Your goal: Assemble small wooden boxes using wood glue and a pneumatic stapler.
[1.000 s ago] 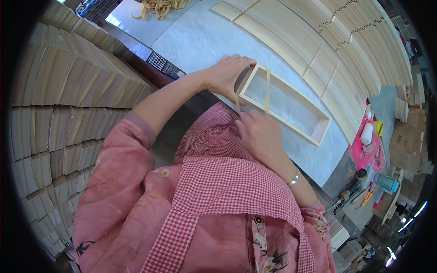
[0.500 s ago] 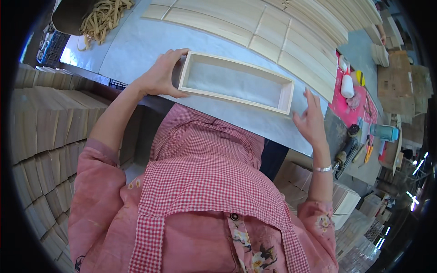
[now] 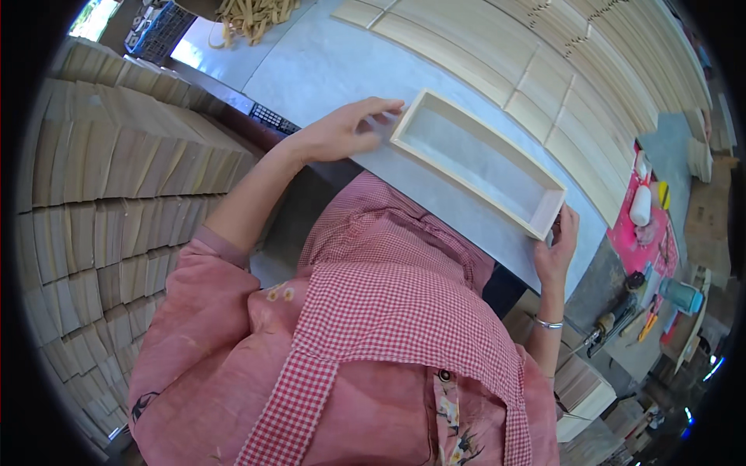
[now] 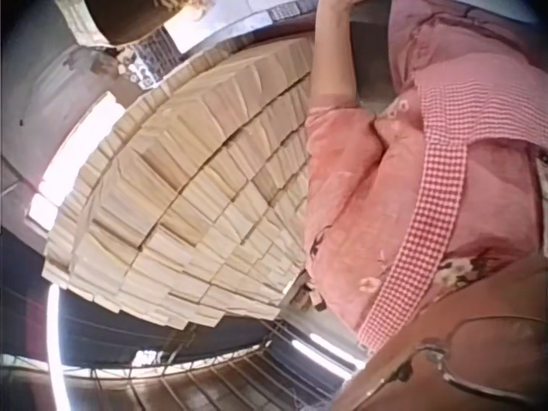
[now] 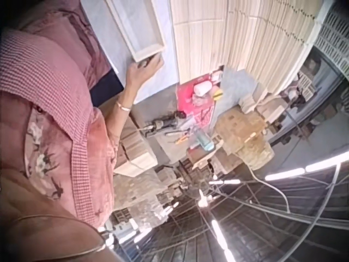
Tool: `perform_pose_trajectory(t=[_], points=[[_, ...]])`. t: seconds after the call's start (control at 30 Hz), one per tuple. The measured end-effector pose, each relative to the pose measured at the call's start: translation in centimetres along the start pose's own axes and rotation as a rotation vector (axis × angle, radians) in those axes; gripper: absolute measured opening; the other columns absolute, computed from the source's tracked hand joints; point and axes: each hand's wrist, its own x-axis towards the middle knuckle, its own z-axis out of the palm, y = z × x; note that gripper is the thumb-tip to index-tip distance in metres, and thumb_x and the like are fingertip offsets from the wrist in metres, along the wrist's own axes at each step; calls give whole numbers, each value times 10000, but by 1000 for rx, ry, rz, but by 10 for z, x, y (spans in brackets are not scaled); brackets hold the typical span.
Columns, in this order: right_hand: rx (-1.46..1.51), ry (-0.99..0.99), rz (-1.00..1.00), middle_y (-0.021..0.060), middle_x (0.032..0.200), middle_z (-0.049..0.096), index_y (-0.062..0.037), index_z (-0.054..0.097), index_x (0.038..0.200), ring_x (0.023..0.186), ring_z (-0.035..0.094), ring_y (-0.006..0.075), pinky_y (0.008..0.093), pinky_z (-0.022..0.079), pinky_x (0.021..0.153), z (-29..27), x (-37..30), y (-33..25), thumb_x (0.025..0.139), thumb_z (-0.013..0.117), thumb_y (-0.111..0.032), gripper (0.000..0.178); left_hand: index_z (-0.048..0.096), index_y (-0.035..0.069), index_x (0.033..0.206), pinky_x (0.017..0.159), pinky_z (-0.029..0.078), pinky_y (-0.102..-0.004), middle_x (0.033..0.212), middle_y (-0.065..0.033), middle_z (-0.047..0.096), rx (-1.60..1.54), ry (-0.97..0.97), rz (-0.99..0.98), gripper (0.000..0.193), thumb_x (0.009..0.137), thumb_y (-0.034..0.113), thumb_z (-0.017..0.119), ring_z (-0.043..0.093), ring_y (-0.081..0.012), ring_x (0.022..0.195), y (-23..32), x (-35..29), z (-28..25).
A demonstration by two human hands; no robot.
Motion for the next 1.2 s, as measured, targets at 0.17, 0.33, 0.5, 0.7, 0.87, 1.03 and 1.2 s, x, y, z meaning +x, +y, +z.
perform_pose_trajectory(t=[0.17, 0.33, 0.5, 0.7, 0.87, 1.03, 1.2], points=[[-5, -4, -21, 124, 1333, 485, -14, 458, 1454, 1212, 526, 289, 369, 454, 1063, 2, -3, 2, 721, 521, 176, 760, 668, 17, 1036, 697, 493, -228, 922, -77, 654, -218, 26, -417, 192, 856, 66, 626, 630, -141, 856, 19, 2, 10], [53, -4, -26, 121, 1341, 483, -12, 459, 1454, 1214, 525, 289, 360, 453, 1061, 4, -3, 4, 742, 541, 165, 739, 666, 34, 903, 610, 469, -212, 789, -37, 622, -154, -35, -350, 92, 906, 78, 585, 607, -98, 707, 8, 6, 10], [114, 121, -52, 126, 1285, 498, -1, 492, 1428, 1090, 561, 257, 322, 491, 962, 11, -9, 4, 782, 584, 124, 665, 661, 56, 1040, 631, 450, -201, 843, -19, 631, -31, -64, -311, 132, 956, 122, 583, 581, -92, 752, 13, 5, 14], [44, 219, 70, 138, 1259, 560, 13, 533, 1389, 1047, 581, 248, 321, 479, 954, 6, -21, -3, 846, 580, 74, 548, 654, 39, 1106, 788, 471, -229, 983, -21, 643, -258, 77, -291, 192, 972, 175, 632, 574, -101, 857, 27, -7, 15], [422, 175, 245, 142, 1249, 596, 29, 526, 1388, 1016, 589, 238, 320, 478, 935, 0, -28, -24, 888, 587, 33, 503, 661, 45, 1027, 803, 462, -218, 963, -10, 641, -289, -15, -381, 134, 945, 150, 676, 555, -88, 859, 30, 0, 11], [344, 91, 175, 134, 1255, 602, 36, 525, 1383, 1006, 581, 212, 309, 471, 919, -8, -36, -21, 909, 603, -6, 482, 654, 42, 970, 786, 457, -200, 906, -9, 637, -327, -81, -484, 100, 906, 99, 705, 556, -79, 819, 42, 13, 8], [559, 63, 332, 109, 1224, 600, 16, 515, 1393, 980, 560, 180, 295, 452, 903, -10, -37, -21, 911, 620, -26, 495, 656, 34, 924, 746, 461, -182, 824, -9, 631, -248, -139, -553, 105, 846, 30, 727, 559, -76, 741, 50, 29, 4]])
